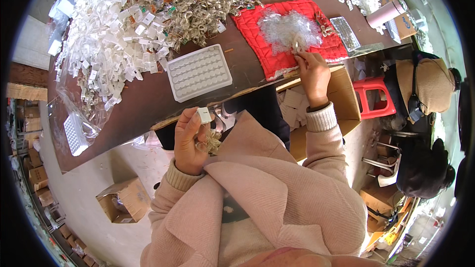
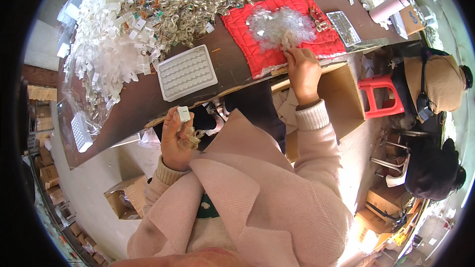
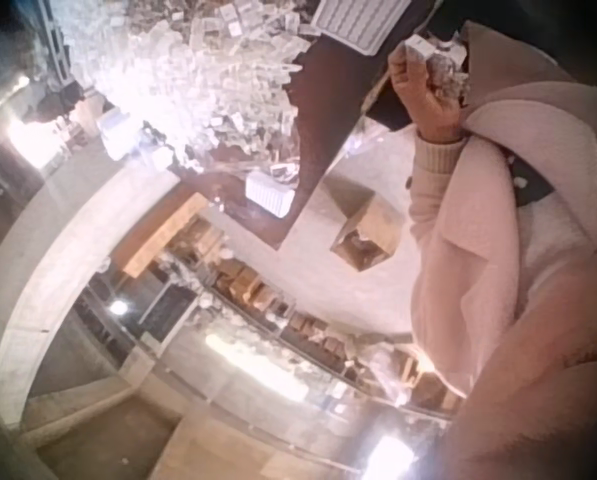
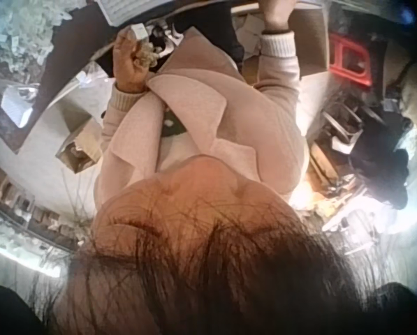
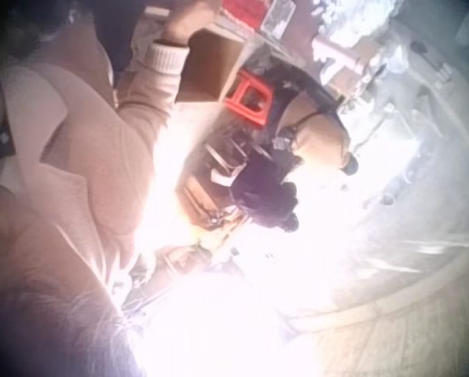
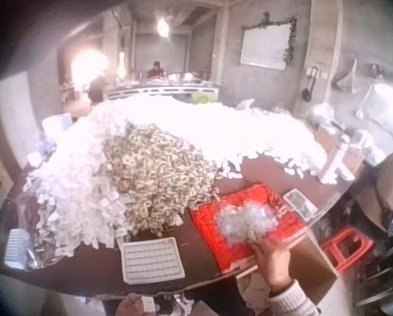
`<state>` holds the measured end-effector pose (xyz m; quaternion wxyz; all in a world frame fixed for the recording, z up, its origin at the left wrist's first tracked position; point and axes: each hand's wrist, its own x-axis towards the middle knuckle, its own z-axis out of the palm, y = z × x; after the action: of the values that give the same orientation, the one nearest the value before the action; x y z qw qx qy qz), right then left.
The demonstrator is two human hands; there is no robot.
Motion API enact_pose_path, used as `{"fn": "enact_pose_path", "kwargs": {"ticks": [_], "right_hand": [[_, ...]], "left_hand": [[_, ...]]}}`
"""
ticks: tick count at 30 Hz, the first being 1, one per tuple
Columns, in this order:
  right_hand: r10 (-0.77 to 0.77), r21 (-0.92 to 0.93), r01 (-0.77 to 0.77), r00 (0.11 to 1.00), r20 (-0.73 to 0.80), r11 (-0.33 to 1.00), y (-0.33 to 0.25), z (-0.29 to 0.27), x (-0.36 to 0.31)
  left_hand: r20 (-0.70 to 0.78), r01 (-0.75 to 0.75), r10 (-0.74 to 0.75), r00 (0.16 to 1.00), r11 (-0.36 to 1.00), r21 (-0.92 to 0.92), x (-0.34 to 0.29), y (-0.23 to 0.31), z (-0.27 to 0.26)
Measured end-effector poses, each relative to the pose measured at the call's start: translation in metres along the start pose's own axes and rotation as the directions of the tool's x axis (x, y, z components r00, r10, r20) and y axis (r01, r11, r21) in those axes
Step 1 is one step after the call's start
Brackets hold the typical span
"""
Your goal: The person repeatedly picks small white plastic housings and metallic components from a table, inserts the metal parts into the housings, and places the assembled units into a white tray. The person occasionally uses a small flashlight to illuminate the components during assembly.
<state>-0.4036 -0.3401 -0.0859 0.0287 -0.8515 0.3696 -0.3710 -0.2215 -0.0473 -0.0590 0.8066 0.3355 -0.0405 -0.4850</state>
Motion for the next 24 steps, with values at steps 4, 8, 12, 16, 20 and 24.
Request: {"fn": "enact_pose_path", "kwargs": {"ticks": [4, 8, 12, 16, 20, 24], "right_hand": [[-0.081, -0.097, 0.078, 0.996, -0.024, 0.992, -0.006, 0.003, 0.0], [0.056, 0.113, -0.058, 0.998, 0.022, 0.992, -0.017, 0.004, 0.004], [0.204, 0.521, -0.244, 0.97, 0.133, 0.818, -0.037, 0.005, 0.017], [0.154, 0.753, -0.335, 0.94, 0.303, 0.566, -0.072, -0.004, 0.027], [-0.018, 0.864, -0.43, 0.893, 0.45, 0.261, -0.124, -0.017, 0.013], [-0.208, 0.89, -0.417, 0.869, 0.449, 0.183, -0.17, -0.024, -0.001]], "left_hand": [[0.024, -0.025, 0.025, 0.999, 1.0, 0.005, 0.0, -0.001, 0.001], [-0.01, 0.003, -0.003, 1.0, 0.999, -0.052, 0.0, -0.001, 0.002], [-0.009, 0.0, 0.0, 1.0, 0.999, -0.042, -0.001, -0.001, 0.003], [0.01, -0.002, 0.003, 1.0, 0.998, -0.063, -0.002, 0.001, 0.003], [0.036, -0.061, 0.057, 0.998, 0.991, 0.117, -0.004, 0.005, 0.004], [0.022, -0.017, 0.018, 1.0, 0.998, -0.061, -0.003, 0.008, 0.002]]}}
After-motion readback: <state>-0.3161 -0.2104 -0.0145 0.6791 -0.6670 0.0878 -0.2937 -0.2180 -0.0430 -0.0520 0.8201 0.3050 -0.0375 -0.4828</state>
